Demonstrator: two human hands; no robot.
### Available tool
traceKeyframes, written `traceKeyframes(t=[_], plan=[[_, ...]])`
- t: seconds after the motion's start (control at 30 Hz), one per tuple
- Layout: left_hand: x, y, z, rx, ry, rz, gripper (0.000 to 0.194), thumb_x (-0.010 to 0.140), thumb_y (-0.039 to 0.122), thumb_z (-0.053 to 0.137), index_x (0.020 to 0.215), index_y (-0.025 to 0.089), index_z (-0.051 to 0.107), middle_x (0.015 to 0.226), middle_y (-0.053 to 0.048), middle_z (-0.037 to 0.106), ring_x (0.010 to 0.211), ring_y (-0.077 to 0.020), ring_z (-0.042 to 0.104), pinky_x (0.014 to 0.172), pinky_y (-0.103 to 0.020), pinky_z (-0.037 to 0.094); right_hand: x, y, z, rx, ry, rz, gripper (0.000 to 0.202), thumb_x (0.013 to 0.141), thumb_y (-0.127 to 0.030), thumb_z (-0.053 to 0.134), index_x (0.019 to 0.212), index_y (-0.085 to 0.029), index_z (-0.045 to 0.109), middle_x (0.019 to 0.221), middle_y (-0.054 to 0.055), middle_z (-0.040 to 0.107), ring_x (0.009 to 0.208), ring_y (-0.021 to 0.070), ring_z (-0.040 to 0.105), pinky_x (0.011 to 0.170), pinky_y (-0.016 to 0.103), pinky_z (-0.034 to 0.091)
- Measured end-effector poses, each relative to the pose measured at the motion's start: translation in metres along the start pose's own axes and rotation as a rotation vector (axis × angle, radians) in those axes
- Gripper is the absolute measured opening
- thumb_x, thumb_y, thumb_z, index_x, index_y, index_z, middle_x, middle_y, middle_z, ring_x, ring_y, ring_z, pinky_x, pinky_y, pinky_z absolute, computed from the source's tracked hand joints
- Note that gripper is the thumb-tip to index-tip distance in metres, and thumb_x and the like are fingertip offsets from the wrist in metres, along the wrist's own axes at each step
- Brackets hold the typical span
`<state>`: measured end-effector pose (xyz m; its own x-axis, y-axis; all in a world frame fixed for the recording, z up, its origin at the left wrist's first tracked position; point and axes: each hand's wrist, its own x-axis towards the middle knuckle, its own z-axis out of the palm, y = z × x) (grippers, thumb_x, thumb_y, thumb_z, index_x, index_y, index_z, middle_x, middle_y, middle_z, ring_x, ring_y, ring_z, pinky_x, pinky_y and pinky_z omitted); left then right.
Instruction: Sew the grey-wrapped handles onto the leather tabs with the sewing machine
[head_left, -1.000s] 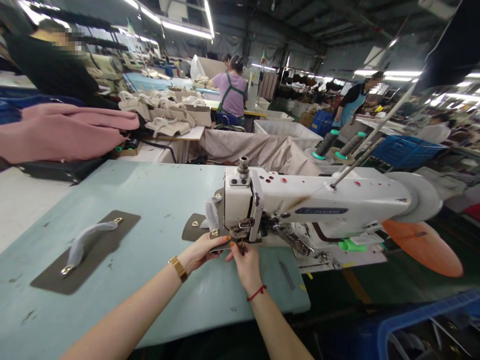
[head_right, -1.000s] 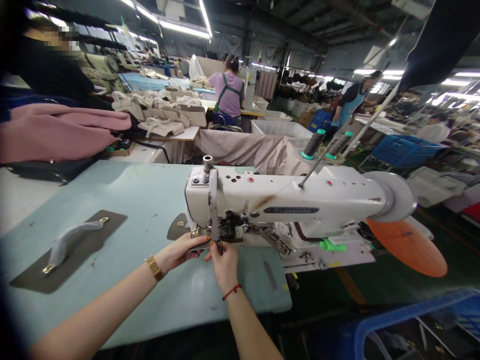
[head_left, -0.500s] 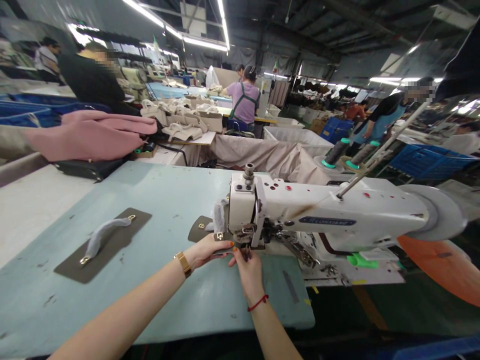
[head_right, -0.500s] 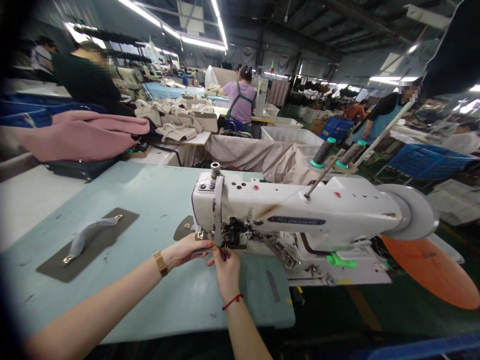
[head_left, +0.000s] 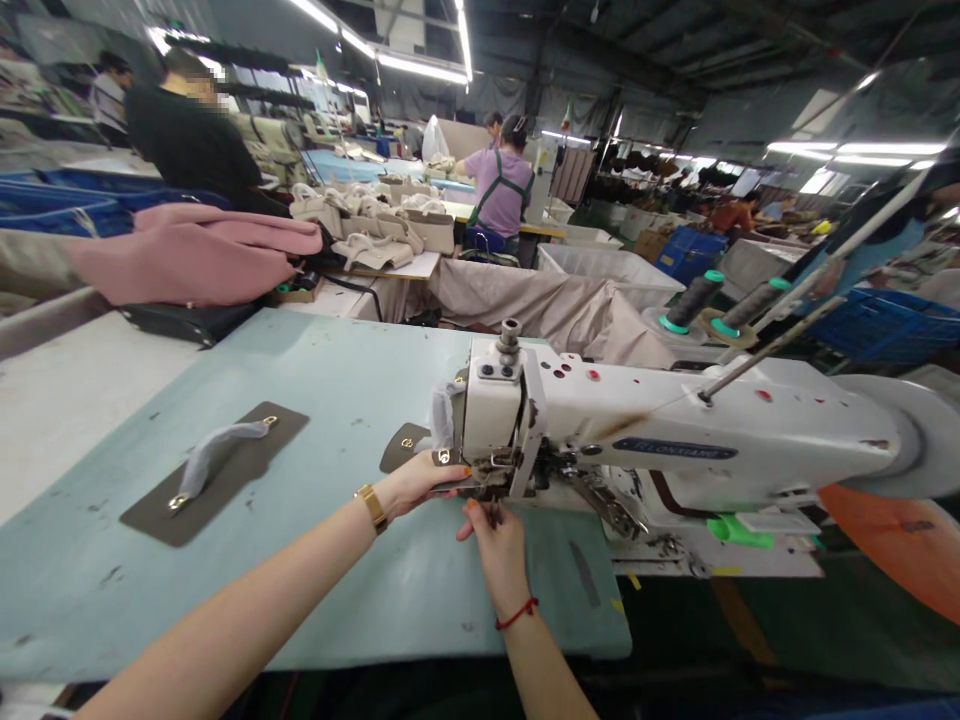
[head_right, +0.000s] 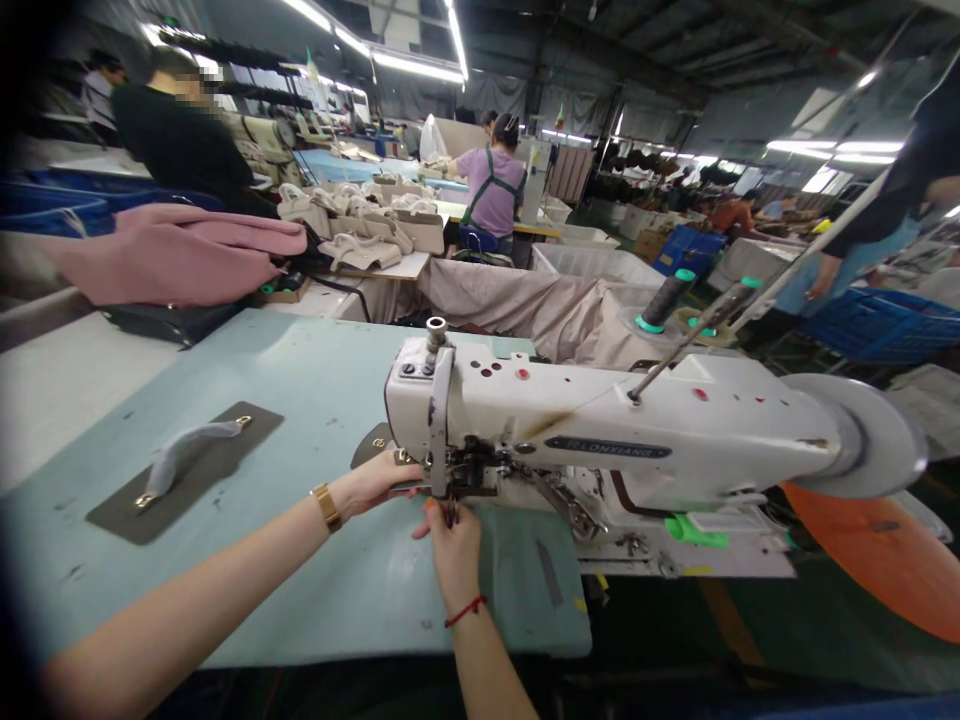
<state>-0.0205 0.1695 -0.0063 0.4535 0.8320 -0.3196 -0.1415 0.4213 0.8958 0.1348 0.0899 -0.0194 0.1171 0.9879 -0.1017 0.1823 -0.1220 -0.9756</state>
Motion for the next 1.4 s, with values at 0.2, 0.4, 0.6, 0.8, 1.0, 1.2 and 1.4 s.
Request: traceKeyframes(t=[0.2, 0.4, 0.6, 0.8, 1.0, 1.2, 1.4], plan=[[-0.002, 0.004, 0.003, -0.037, 0.024, 0.024, 0.031, 0.065, 0.034, 0.078, 0.085, 0.013, 0.066, 0.082, -0.005, 0.065, 0.067, -0.0117, 0.054, 0.057, -0.022, 0.043, -0.019, 0.041, -0.007, -0.091, -0.128, 0.094, 0.034, 0.083, -0.039, 0.052, 0.065, -0.015, 0.067, 0.062, 0.005, 0.069, 0.071, 0.0189, 0.064, 0.072, 0.027, 0.046], [-0.011, -0.001, 0.012, -0.109, 0.138, 0.048, 0.030, 0.065, 0.034, 0.079, 0.082, 0.013, 0.067, 0.078, -0.005, 0.066, 0.061, -0.0099, 0.054, 0.057, -0.023, 0.044, -0.028, 0.057, -0.006, -0.193, -0.166, 0.121, 0.035, 0.083, -0.035, 0.050, 0.057, -0.015, 0.064, 0.056, 0.003, 0.066, 0.061, 0.0164, 0.059, 0.065, 0.026, 0.044], [-0.016, -0.020, 0.032, -0.226, 0.330, 0.153, 0.032, 0.064, 0.036, 0.079, 0.082, 0.013, 0.067, 0.076, -0.004, 0.066, 0.062, -0.0108, 0.055, 0.055, -0.022, 0.043, -0.027, 0.056, -0.011, -0.184, -0.186, 0.086, 0.038, 0.085, -0.036, 0.048, 0.057, -0.016, 0.065, 0.064, 0.003, 0.068, 0.071, 0.0167, 0.062, 0.071, 0.026, 0.044], [-0.020, -0.036, 0.057, -0.366, 0.509, 0.233, 0.033, 0.064, 0.038, 0.079, 0.082, 0.013, 0.067, 0.080, -0.004, 0.067, 0.065, -0.0110, 0.056, 0.058, -0.021, 0.047, -0.029, 0.053, -0.016, -0.155, -0.188, 0.067, 0.039, 0.083, -0.040, 0.051, 0.055, -0.016, 0.063, 0.069, 0.005, 0.069, 0.064, 0.0159, 0.059, 0.061, 0.025, 0.045], [-0.020, -0.042, 0.083, -0.524, 0.689, 0.266, 0.033, 0.064, 0.038, 0.078, 0.082, 0.014, 0.065, 0.080, -0.003, 0.067, 0.066, -0.0114, 0.058, 0.062, -0.023, 0.049, -0.029, 0.059, -0.020, -0.028, -0.176, 0.093, 0.039, 0.079, -0.050, 0.055, 0.064, -0.016, 0.066, 0.056, 0.002, 0.063, 0.045, 0.0124, 0.050, 0.043, 0.023, 0.035], [-0.019, -0.048, 0.111, -0.654, 0.821, 0.271, 0.039, 0.064, 0.044, 0.077, 0.086, 0.015, 0.064, 0.085, -0.005, 0.068, 0.072, -0.0134, 0.061, 0.067, -0.024, 0.049, -0.029, 0.080, -0.022, 0.233, -0.138, 0.211, 0.040, 0.075, -0.054, 0.060, 0.079, -0.014, 0.062, 0.051, -0.004, 0.054, 0.034, 0.0062, 0.027, 0.035, 0.021, 0.019], [-0.020, -0.053, 0.126, -0.722, 0.840, 0.150, 0.048, 0.063, 0.048, 0.077, 0.099, 0.020, 0.061, 0.110, -0.007, 0.063, 0.087, -0.0174, 0.059, 0.064, -0.024, 0.046, -0.029, 0.083, -0.022, 0.345, -0.156, 0.250, 0.038, 0.077, -0.052, 0.060, 0.065, -0.019, 0.046, 0.042, -0.010, 0.032, 0.037, 0.0067, 0.021, 0.038, 0.021, 0.016]])
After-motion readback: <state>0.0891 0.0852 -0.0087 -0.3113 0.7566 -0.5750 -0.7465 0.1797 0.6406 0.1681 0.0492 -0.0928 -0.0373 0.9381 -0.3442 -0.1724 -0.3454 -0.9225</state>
